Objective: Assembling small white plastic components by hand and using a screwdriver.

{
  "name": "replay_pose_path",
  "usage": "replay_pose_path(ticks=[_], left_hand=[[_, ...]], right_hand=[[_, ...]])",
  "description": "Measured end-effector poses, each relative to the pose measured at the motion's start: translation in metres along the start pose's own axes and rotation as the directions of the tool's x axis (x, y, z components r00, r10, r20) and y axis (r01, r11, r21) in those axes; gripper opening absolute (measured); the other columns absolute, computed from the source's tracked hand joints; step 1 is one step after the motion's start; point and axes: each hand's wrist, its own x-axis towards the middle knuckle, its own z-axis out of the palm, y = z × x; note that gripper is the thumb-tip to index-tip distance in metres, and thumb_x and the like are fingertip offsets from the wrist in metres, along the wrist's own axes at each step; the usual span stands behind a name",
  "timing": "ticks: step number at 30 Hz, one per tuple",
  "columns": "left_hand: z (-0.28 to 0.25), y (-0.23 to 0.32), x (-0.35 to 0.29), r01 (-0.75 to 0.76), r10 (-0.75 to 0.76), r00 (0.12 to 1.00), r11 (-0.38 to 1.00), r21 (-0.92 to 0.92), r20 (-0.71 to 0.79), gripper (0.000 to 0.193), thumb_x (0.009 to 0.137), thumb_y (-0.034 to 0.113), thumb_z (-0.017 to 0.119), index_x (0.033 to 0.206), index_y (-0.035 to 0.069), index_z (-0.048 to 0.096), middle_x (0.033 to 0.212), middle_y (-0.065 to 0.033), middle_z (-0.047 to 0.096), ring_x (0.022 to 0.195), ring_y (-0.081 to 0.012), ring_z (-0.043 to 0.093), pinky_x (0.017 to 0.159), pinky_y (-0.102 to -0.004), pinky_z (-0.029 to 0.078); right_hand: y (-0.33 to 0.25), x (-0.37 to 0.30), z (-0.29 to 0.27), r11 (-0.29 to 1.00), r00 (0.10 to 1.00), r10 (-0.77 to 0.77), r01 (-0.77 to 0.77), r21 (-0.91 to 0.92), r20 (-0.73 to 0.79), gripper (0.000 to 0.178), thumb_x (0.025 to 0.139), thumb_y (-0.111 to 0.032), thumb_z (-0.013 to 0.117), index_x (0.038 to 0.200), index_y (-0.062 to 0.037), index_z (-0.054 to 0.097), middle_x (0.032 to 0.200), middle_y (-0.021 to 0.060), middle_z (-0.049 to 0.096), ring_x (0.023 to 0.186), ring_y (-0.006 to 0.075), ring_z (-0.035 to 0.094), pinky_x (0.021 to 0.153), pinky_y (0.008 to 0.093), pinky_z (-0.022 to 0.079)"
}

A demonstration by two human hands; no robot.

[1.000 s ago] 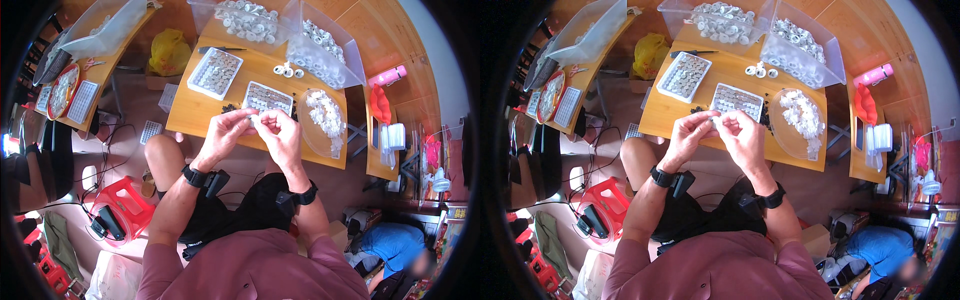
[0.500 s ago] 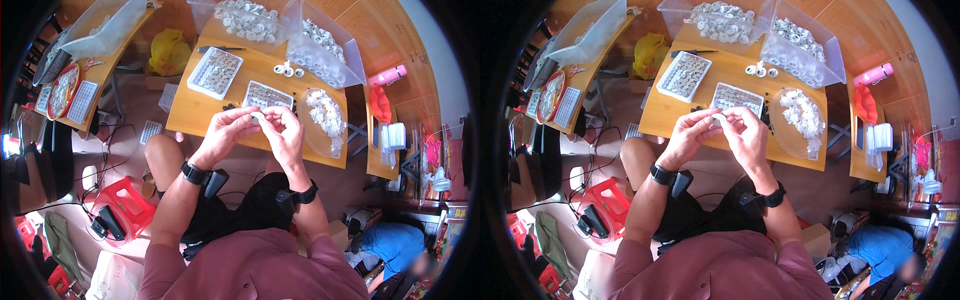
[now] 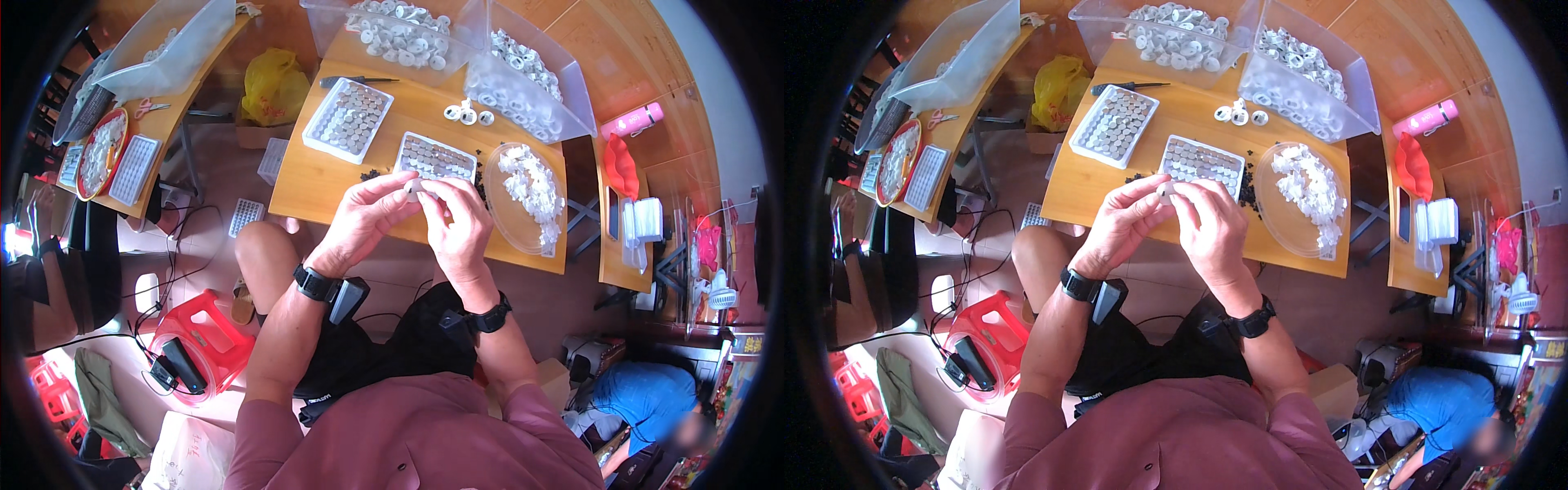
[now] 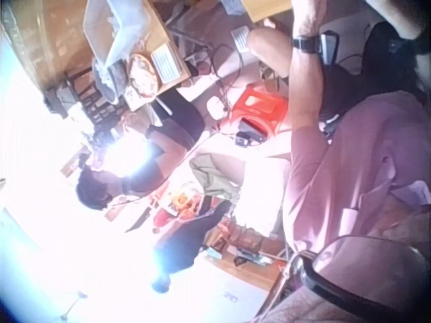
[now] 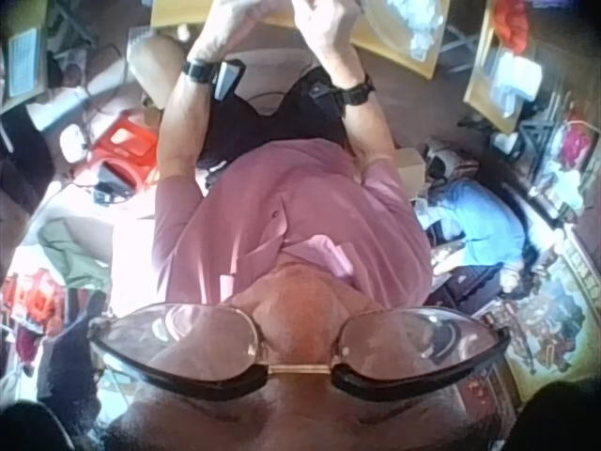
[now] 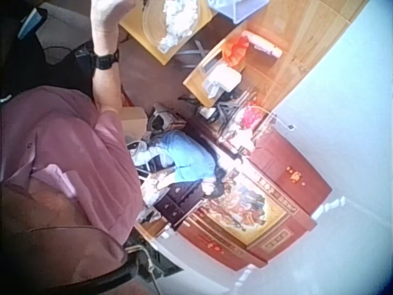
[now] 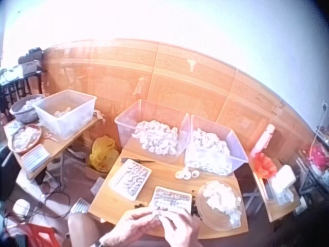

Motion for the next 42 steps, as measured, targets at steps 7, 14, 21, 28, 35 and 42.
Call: replay_pose_path(ticks=[7,14,21,28,35,42], left_hand=[[-0.002,-0.001,0.001,-0.028,0.028,0.999,1.000,-0.003,-0.038,0.036,0.096,0.005,0.062,0.132,0.001,0.058,0.125,-0.0104,0.065,0.114,-0.0179,0.063,0.102,-0.0336,0.051],[-0.005,0.001,0.001,0.000,0.003,0.999,0.997,0.076,-0.041,0.041,0.097,0.008,0.062,0.136,0.000,0.054,0.126,-0.0128,0.064,0.117,-0.0197,0.062,0.103,-0.0329,0.050],[-0.009,0.001,0.000,-0.001,0.002,1.000,0.990,0.138,-0.011,0.038,0.098,0.008,0.061,0.135,0.001,0.055,0.126,-0.0134,0.064,0.117,-0.0205,0.062,0.101,-0.0336,0.050],[-0.008,-0.001,0.002,0.009,-0.007,1.000,0.996,0.093,-0.024,0.037,0.097,0.006,0.061,0.133,0.001,0.057,0.129,-0.0106,0.062,0.117,-0.0196,0.061,0.104,-0.0346,0.050],[-0.008,0.000,-0.001,0.037,-0.034,0.999,0.995,0.096,-0.027,0.036,0.097,0.007,0.061,0.132,0.002,0.058,0.131,-0.0108,0.061,0.119,-0.0198,0.060,0.105,-0.0358,0.049],[-0.006,0.007,-0.001,-0.002,0.003,1.000,0.997,0.076,-0.007,0.036,0.097,0.009,0.061,0.132,0.002,0.057,0.129,-0.0165,0.062,0.116,-0.0263,0.062,0.104,-0.0366,0.050]], right_hand=[[0.004,0.000,0.004,0.999,0.999,0.031,-0.032,0.030,0.040,0.017,0.081,0.001,0.072,0.097,-0.0036,0.068,0.090,0.0111,0.066,0.077,0.0279,0.067,0.069,0.0363,0.055],[0.011,0.004,0.001,0.967,0.949,0.164,-0.209,0.148,0.268,0.025,0.079,-0.001,0.074,0.102,-0.0034,0.063,0.093,0.0115,0.064,0.081,0.0288,0.066,0.069,0.0361,0.054],[0.010,0.011,-0.004,0.969,0.941,0.150,-0.201,0.145,0.304,0.025,0.078,-0.004,0.076,0.098,-0.0036,0.060,0.089,0.0115,0.061,0.079,0.0300,0.064,0.069,0.0384,0.052],[0.013,0.007,-0.004,0.958,0.950,0.166,-0.219,0.183,0.264,0.019,0.082,-0.001,0.072,0.094,-0.0031,0.058,0.081,0.0101,0.061,0.071,0.0278,0.063,0.063,0.0360,0.051],[0.012,0.006,-0.007,0.908,0.927,0.247,-0.323,0.267,0.282,0.012,0.085,-0.001,0.071,0.094,-0.0012,0.063,0.085,0.0084,0.068,0.075,0.0162,0.068,0.067,0.0286,0.054],[0.015,0.005,-0.041,0.752,0.818,0.493,-0.572,0.328,0.296,0.010,0.087,-0.006,0.073,0.092,-0.0006,0.067,0.080,0.0031,0.068,0.071,0.0067,0.061,0.063,0.0230,0.049]])
